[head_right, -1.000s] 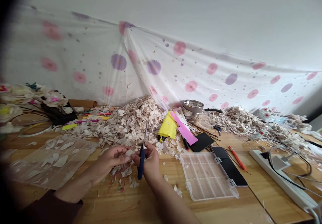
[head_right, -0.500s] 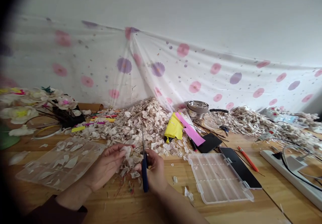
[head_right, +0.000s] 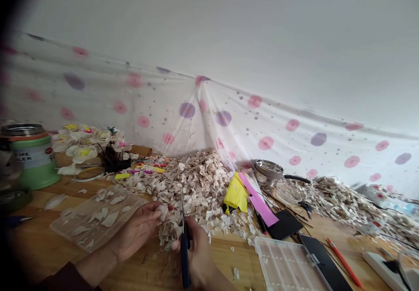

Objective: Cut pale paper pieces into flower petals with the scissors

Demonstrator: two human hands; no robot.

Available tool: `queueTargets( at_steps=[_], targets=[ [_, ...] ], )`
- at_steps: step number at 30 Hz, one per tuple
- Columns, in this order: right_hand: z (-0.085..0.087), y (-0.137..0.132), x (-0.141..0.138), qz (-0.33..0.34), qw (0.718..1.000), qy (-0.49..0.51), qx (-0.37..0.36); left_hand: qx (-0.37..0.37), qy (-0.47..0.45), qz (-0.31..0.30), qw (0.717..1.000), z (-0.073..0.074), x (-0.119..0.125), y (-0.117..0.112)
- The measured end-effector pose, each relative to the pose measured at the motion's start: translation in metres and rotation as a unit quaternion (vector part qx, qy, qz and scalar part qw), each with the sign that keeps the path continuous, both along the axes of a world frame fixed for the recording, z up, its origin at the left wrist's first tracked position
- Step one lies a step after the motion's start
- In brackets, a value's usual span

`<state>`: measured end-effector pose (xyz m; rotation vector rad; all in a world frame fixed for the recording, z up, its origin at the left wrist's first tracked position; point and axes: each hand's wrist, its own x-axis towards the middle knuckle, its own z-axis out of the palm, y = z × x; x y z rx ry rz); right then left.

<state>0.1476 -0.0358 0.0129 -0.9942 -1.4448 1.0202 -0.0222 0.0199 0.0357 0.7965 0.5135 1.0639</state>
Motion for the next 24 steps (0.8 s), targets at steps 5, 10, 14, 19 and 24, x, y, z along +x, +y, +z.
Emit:
queueTargets(
  at_steps=[5,10,14,19,24],
  targets=[
    [-0.020,0.003,-0.001,0.023,0.999,0.015,-0.025,0.004,0.001,0.042,0.999,-0.004,0.000,0.003],
    [-0.027,-0.006,0.011,0.000,0.998,-0.069,-0.016,0.003,-0.013,0.038,0.999,-0.008,0.000,0.004],
    [-0.014,-0.009,0.015,0.040,0.993,-0.102,-0.030,0.001,-0.005,0.038,0.999,-0.008,-0.001,0.003],
    [-0.009,-0.009,0.014,0.052,0.993,-0.103,-0.032,-0.012,0.002,0.038,0.999,-0.009,-0.001,0.002],
    [-0.020,-0.009,0.013,0.055,0.994,-0.076,-0.047,-0.020,-0.004,0.031,0.999,-0.010,0.000,0.001]
  ],
)
